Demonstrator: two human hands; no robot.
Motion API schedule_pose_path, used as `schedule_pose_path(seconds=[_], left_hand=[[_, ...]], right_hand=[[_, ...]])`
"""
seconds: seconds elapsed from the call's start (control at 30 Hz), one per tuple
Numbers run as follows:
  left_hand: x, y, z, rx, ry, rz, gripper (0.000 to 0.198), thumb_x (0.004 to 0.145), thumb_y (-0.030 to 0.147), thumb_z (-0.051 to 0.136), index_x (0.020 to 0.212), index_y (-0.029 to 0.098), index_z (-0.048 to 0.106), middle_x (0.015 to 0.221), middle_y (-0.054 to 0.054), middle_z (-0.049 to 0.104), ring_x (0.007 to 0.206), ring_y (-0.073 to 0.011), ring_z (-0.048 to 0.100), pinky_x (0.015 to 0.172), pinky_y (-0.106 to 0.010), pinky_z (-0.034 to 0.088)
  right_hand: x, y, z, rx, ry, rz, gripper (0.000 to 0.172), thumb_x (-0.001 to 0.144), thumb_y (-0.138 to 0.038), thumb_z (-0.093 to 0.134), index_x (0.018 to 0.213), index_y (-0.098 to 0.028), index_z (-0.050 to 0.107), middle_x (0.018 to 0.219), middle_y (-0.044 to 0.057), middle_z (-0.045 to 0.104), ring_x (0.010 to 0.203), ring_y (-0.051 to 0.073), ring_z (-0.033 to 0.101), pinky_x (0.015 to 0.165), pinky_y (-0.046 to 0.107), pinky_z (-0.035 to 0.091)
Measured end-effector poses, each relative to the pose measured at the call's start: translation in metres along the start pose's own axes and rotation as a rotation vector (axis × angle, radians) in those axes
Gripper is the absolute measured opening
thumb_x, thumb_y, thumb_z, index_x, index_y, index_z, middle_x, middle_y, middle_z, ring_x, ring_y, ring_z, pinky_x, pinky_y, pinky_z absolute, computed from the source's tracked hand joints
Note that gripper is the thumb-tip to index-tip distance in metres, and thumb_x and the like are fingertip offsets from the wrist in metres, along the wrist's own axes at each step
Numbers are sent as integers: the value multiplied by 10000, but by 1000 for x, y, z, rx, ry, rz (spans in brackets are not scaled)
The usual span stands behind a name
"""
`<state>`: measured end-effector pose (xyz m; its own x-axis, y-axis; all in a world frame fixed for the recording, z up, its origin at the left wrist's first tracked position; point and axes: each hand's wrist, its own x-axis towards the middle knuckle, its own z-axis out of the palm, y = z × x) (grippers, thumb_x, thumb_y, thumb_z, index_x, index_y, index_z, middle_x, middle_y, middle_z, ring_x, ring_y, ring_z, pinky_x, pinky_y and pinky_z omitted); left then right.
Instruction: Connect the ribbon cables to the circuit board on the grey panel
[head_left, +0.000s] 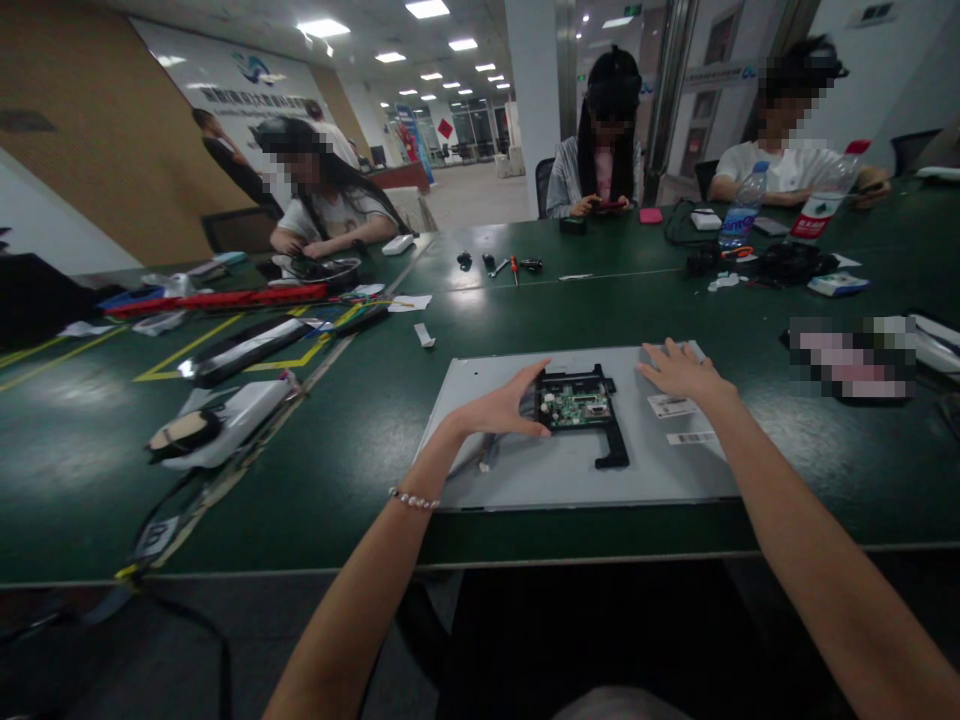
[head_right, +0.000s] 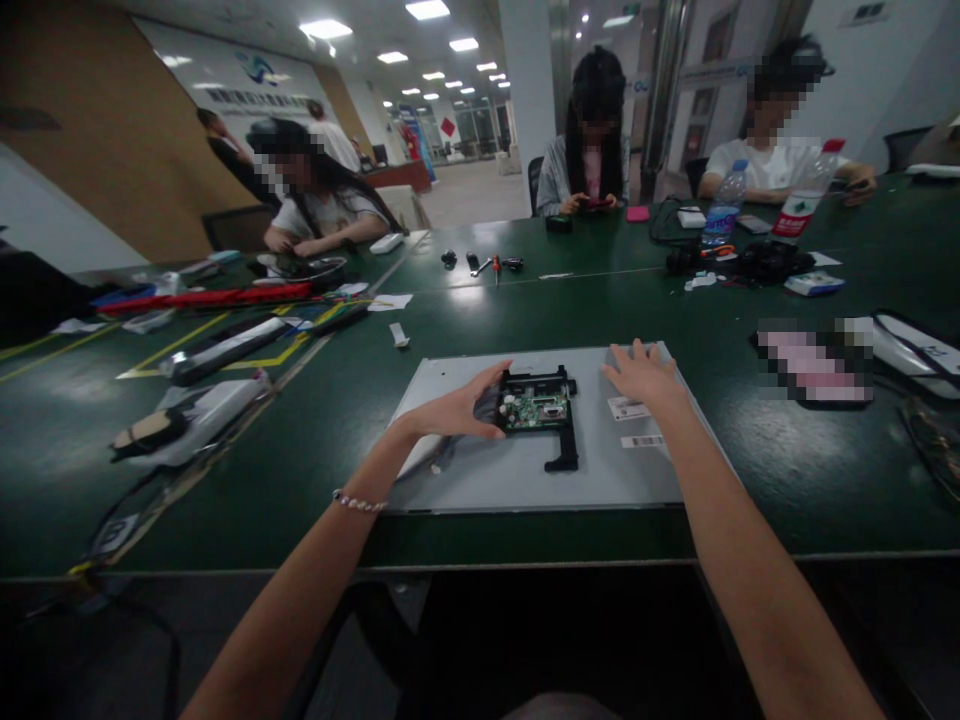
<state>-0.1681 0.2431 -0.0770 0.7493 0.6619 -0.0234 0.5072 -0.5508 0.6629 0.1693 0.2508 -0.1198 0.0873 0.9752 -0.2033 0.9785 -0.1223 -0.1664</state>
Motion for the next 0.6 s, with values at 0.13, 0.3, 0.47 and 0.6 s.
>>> schedule_pose_path(seconds=[0.13, 0.3, 0.47, 0.6], left_hand=[[0, -2, 2, -22, 4, -4, 1167, 654, 441, 760, 1550, 217, 47, 1584, -154, 170, 1438, -341, 217, 1183, -501, 172], [2, -8, 3, -28, -9, -4, 1170, 651, 456, 768, 1549, 196, 65, 1580, -171, 177, 1437, -339, 222, 1181, -506, 175], [2, -2, 4, -7, 1, -7, 1162, 644, 484, 769, 1547, 197, 97, 1576, -165, 193, 1435, -346, 225, 1181, -505, 173], [2, 1, 4, 21, 2, -9, 1150, 648, 493, 759, 1547, 198, 106, 1577, -157, 195, 1436, -345, 220, 1185, -500, 168]], right_hand=[[-7, -9, -2, 18, 7, 6, 678, 934, -624, 189, 1524, -290, 208, 1616, 134, 73, 1432, 451, 119, 1027, 726, 229], [-10, -13, -2, 11, -47, -7, 690, 928, -645, 174, 1536, -319, 160, 1624, 98, 46, 1440, 444, 71, 1043, 733, 189], [-4, -6, 0, -3, -67, -26, 719, 912, -685, 161, 1537, -330, 151, 1626, 85, 38, 1443, 440, 54, 1047, 735, 168], [-6, -5, -3, -10, -68, -18, 697, 921, -668, 160, 1535, -337, 158, 1626, 81, 41, 1447, 424, 68, 1050, 725, 184]])
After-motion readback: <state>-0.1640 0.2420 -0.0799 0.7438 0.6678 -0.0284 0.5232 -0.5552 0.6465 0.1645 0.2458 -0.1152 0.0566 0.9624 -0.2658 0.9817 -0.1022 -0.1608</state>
